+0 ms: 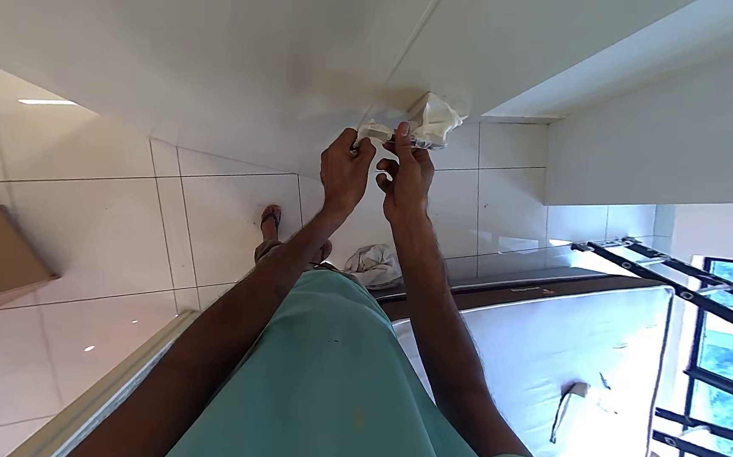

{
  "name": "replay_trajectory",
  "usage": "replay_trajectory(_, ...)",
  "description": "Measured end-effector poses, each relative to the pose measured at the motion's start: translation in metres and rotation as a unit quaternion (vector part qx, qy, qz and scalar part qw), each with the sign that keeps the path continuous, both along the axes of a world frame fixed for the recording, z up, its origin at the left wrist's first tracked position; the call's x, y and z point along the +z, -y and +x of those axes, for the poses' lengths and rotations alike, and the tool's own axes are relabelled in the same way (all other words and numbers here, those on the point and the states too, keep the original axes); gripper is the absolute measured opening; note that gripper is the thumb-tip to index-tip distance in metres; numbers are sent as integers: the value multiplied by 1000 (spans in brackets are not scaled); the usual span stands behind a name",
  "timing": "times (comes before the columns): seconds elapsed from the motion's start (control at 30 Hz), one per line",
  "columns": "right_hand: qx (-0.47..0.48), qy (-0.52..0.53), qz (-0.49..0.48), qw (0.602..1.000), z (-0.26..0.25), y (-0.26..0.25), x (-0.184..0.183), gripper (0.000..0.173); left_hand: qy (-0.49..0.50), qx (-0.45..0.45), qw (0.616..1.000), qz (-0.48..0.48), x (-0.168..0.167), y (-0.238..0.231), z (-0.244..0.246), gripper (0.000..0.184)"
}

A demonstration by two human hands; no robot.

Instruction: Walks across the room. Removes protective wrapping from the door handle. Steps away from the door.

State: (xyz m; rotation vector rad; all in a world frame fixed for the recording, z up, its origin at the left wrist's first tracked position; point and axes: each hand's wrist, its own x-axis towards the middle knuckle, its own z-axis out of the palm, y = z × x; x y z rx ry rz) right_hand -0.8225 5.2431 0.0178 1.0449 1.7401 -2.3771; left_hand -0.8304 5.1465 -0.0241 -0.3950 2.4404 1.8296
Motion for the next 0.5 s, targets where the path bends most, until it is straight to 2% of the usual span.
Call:
replay_trajectory(0.1,4,-10,4,1000,0,0,-4,22,83,12,987,137,5,-3,-3,22)
replay_trajectory(0.17,4,-20,5,1000,1,0,-5,21,148,4,956,255,12,-1,-5,28)
replay_trajectory(0.23,8,-22,8,1000,2,-1,-5,21,190,-15,926,327,17,4,-7,30)
replay_trajectory(0.37,28,-27,-3,999,3,-5,-3,23,168,15,929,330,29,3,-1,30)
replay_trajectory(0.43,36,-44,-15,998,4,-8,-7,22,140,34,945,293,34,1,4,27)
replay_trajectory(0.5,55,-82,-41,994,6,-11,-20,18,80,7,974,213,28,6,8,25)
